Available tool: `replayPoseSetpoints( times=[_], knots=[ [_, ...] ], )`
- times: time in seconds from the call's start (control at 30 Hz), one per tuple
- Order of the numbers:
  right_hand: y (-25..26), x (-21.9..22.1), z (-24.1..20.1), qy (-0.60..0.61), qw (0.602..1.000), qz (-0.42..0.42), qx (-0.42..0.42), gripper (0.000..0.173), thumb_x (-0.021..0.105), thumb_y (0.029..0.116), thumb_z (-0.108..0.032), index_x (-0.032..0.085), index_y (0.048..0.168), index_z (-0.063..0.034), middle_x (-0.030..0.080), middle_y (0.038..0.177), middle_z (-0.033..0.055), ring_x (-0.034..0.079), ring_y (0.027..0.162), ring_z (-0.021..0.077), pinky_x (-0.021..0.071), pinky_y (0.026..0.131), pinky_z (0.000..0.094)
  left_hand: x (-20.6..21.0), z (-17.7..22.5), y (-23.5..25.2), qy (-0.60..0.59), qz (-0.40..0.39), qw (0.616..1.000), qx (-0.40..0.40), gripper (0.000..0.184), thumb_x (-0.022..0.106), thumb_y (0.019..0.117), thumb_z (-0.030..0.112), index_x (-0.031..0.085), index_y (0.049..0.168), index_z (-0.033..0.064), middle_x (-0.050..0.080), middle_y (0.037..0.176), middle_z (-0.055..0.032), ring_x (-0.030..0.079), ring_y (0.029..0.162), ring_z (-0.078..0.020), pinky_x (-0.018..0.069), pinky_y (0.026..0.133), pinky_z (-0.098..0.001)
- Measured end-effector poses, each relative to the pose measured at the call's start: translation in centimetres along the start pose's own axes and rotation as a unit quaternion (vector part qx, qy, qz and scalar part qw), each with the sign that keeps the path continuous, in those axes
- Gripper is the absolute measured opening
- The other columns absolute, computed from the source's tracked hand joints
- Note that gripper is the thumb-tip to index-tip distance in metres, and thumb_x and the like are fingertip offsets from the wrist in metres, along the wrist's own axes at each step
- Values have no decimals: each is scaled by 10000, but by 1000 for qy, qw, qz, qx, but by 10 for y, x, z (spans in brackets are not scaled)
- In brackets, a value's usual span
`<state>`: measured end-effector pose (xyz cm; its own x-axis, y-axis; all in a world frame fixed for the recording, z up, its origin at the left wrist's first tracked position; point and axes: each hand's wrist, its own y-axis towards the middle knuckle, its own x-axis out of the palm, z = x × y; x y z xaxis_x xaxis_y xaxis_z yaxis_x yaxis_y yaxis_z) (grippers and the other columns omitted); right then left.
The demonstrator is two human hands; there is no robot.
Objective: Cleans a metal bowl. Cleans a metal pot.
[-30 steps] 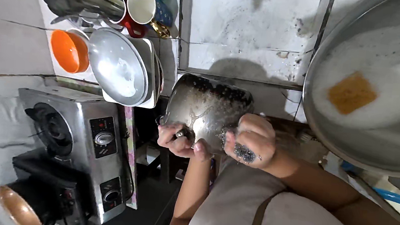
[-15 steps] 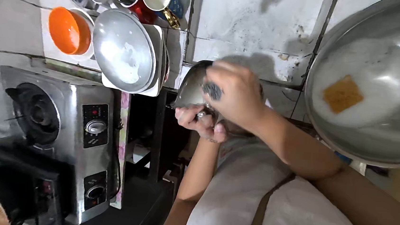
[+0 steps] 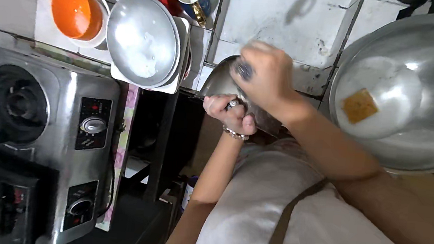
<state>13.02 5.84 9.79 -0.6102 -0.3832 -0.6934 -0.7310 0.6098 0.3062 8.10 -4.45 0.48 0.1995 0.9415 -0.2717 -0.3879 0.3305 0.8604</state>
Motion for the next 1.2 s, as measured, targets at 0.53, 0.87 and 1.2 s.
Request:
replayPoseSetpoints(
  times=[0.53, 0.87, 1.2],
  knots=[
    [-57, 12, 33, 185, 962, 198, 25, 216, 684, 868, -50, 604, 679, 16, 605, 705, 141, 610, 691, 208, 506, 627, 310, -8, -24, 7, -54, 0, 999, 4, 447, 278, 1087, 491, 489, 825, 195, 500, 1104, 31, 456, 1156, -49, 330, 1025, -242],
    [-68, 14, 48, 142, 958, 245, -38, 203, 692, 846, -67, 631, 662, -7, 627, 678, 137, 636, 683, 244, 519, 624, 333, -7, -26, 6, -91, -9, 995, -45, 304, 396, 1065, 387, 543, 849, 230, 513, 1157, 75, 453, 1182, -11, 352, 1002, -186],
    [-100, 30, 64, 128, 949, 280, -59, 224, 681, 851, -92, 610, 650, -22, 581, 642, 106, 590, 629, 216, 491, 575, 309, -14, -41, 11, -66, -14, 997, -43, 312, 393, 1059, 373, 514, 842, 184, 492, 1096, 20, 479, 1101, -30, 379, 944, -182]
  ],
)
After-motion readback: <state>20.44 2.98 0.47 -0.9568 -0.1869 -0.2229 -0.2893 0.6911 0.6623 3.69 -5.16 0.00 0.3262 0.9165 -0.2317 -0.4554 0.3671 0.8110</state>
